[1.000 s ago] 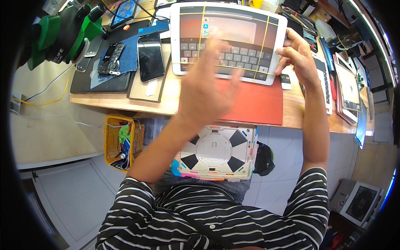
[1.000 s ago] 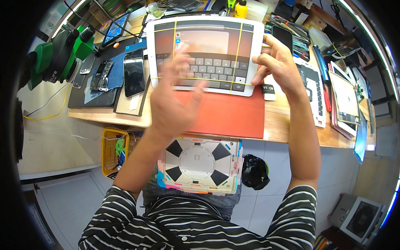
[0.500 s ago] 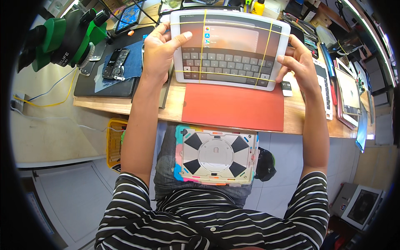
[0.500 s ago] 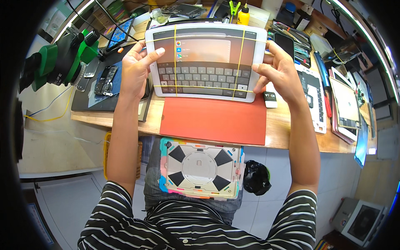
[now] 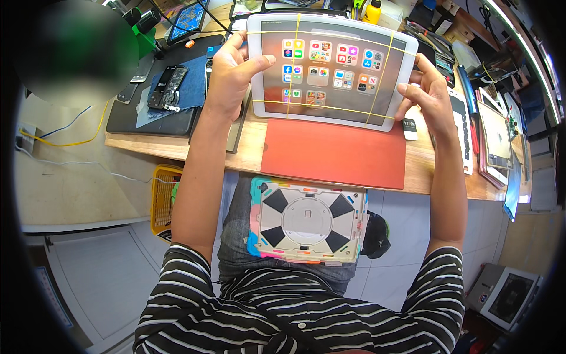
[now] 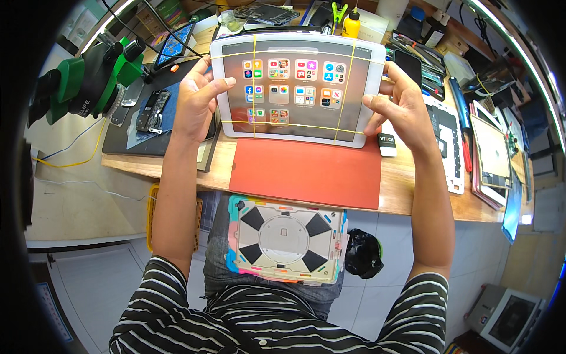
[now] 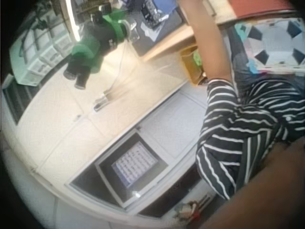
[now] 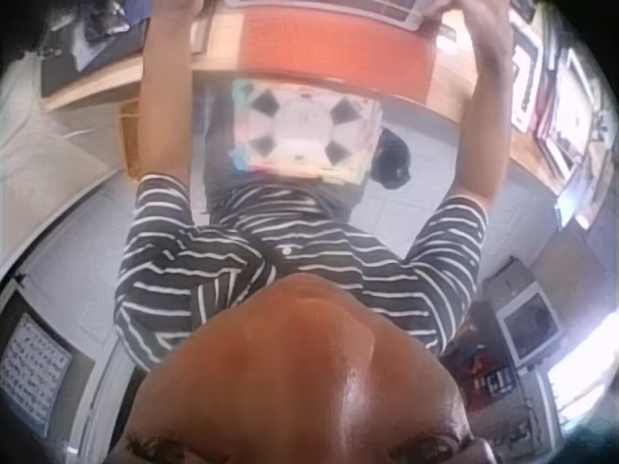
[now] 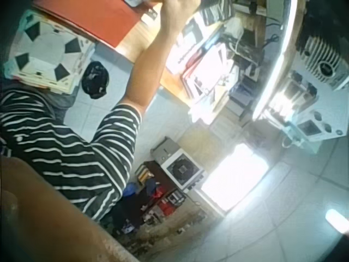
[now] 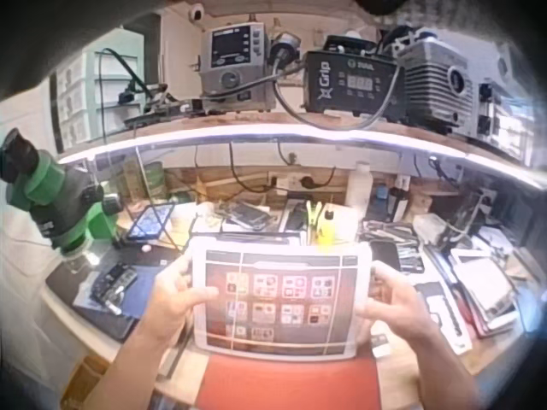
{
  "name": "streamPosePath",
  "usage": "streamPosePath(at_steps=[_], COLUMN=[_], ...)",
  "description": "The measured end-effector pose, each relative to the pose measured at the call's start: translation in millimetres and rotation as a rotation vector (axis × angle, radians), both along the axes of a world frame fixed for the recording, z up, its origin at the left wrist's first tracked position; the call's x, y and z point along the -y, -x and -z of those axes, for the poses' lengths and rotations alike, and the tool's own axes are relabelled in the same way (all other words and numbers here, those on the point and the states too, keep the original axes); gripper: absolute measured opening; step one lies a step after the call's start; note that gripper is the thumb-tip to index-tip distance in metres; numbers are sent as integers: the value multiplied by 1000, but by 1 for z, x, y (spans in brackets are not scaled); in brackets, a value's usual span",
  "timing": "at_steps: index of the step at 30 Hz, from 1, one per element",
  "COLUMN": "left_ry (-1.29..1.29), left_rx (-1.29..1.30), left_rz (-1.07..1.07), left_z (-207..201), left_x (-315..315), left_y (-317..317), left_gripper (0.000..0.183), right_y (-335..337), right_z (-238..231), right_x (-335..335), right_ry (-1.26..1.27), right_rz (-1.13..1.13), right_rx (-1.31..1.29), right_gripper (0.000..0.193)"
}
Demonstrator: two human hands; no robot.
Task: The person navigates a tablet's touchscreen, then assembles a colorful protective case around the tablet. They attach multiple colored plastic pieces to the tablet's edges and corners, then place a white frame over the screen and secure the case components.
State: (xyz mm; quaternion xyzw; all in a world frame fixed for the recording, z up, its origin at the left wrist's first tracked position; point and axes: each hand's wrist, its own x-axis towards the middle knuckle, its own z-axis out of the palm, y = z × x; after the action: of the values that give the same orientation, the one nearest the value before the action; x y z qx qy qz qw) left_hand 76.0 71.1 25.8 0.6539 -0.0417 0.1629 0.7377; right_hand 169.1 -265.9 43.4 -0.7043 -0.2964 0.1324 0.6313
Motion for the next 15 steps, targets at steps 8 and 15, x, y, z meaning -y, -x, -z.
streamPosePath(at_steps=[8,15], left_ry=[37,170], left_rx=[-27,16], left_rz=[0,-163], left_z=[8,28], left_x=[6,15], left_y=[6,-8], left_gripper=[52,21], right_y=[-2,-2], right_z=[2,3], right_x=[-1,-5], right_ry=[-13,-13], right_rz=[4,154], right_rx=[16,94], right_gripper=[58,55])
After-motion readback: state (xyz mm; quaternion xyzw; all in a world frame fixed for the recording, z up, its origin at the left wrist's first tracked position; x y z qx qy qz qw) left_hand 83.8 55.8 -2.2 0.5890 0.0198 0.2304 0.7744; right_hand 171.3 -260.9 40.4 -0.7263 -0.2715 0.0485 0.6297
